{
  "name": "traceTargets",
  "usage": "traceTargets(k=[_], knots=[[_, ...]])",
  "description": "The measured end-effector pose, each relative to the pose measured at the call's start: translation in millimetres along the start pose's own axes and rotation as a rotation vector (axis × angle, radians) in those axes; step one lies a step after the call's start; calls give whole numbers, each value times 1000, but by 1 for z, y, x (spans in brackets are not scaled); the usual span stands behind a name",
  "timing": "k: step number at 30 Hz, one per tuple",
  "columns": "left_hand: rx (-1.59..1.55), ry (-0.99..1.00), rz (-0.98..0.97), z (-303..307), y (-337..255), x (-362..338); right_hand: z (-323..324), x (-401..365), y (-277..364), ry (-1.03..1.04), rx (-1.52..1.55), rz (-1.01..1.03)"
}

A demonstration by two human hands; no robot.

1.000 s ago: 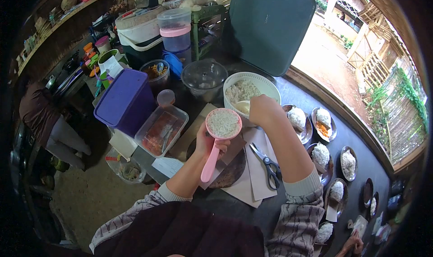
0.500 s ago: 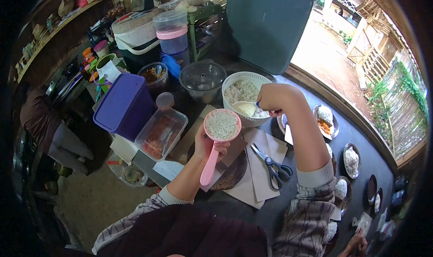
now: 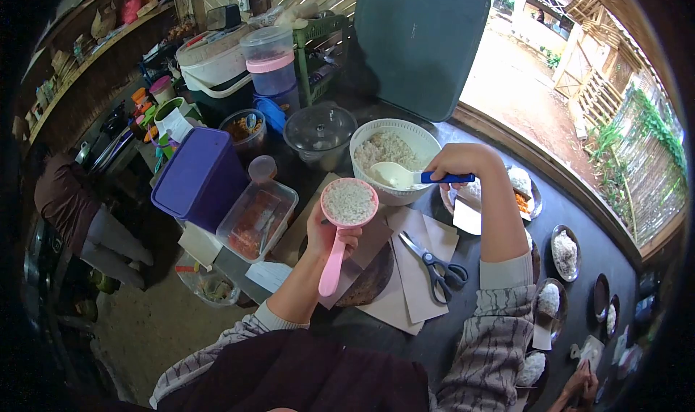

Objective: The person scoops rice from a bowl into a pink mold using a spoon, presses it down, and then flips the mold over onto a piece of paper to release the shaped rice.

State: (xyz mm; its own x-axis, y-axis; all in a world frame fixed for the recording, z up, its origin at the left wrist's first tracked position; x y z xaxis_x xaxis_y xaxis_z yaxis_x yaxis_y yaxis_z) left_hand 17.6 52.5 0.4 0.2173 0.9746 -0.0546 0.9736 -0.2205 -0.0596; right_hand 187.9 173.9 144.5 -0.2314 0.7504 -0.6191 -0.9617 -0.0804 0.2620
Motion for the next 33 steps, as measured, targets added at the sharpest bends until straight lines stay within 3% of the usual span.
traceTargets(k=[8, 14, 25, 33], knots=[[-10, -8, 28, 2, 3, 2, -16, 17, -9, 61, 230, -78], [18, -24, 16, 6, 0, 1, -16, 11, -18, 102, 235, -2], [-10, -79, 11, 6, -1, 2, -15, -4, -48, 0, 555, 77], [31, -31, 7, 4, -1, 3, -27, -56, -12, -22, 494, 216]])
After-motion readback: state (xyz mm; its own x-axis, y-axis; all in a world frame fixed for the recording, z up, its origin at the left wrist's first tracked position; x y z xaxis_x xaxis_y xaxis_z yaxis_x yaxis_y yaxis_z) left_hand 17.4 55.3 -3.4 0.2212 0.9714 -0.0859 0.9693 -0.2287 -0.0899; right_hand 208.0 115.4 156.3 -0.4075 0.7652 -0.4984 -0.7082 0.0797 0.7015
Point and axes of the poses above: each hand's wrist, its own x-axis towards the middle knuckle, its own z-axis out of the back of the hand, y = z × x, the point moved 6 cm from there along x, towards the middle knuckle, and after that the axes turned 12 degrees about -z, right-handed, at the moved point
